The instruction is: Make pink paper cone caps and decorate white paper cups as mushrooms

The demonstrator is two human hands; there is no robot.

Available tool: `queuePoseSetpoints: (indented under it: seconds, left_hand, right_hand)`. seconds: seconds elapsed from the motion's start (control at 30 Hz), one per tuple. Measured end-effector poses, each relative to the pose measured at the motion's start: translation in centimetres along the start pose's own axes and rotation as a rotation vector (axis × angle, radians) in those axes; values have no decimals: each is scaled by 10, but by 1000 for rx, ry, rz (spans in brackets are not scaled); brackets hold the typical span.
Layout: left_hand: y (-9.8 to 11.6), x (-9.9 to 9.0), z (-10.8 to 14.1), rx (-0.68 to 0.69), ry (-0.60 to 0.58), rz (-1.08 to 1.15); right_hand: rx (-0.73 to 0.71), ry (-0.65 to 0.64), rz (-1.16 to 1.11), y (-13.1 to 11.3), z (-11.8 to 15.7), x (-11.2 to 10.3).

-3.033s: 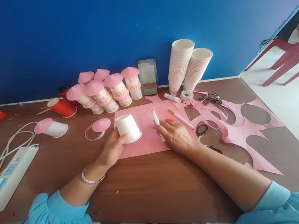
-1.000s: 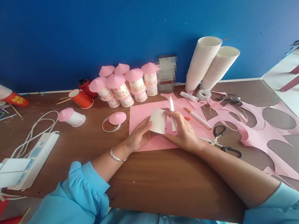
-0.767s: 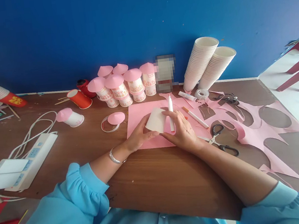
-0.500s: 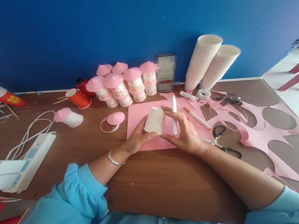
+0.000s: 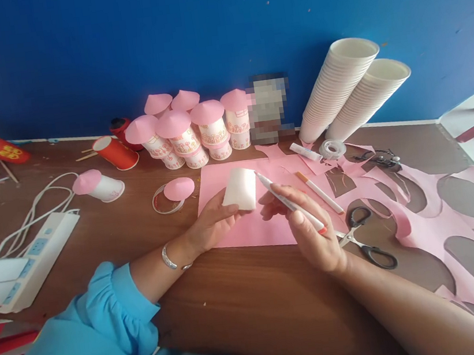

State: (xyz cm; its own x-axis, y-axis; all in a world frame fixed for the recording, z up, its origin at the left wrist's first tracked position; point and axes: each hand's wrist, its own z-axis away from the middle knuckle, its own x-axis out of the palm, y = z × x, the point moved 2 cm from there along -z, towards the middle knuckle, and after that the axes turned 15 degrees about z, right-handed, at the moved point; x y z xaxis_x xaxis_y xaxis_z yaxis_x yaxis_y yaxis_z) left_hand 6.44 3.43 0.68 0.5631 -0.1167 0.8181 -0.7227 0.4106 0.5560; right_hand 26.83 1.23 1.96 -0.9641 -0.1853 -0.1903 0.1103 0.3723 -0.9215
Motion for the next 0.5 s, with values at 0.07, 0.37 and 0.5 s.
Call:
queuePoseSetpoints:
  seconds: [0.07, 0.37, 0.5]
  left_hand:
    - [0, -1, -1, -16, 10, -26]
    - [-1, -7, -2, -79, -15, -64]
    - [-2, -10, -1, -88, 4, -86]
  right_hand:
    - [5, 51, -123, 0, -5, 2]
    - [224, 180, -266, 12, -29, -16]
    - [312, 174, -242, 19, -37, -20]
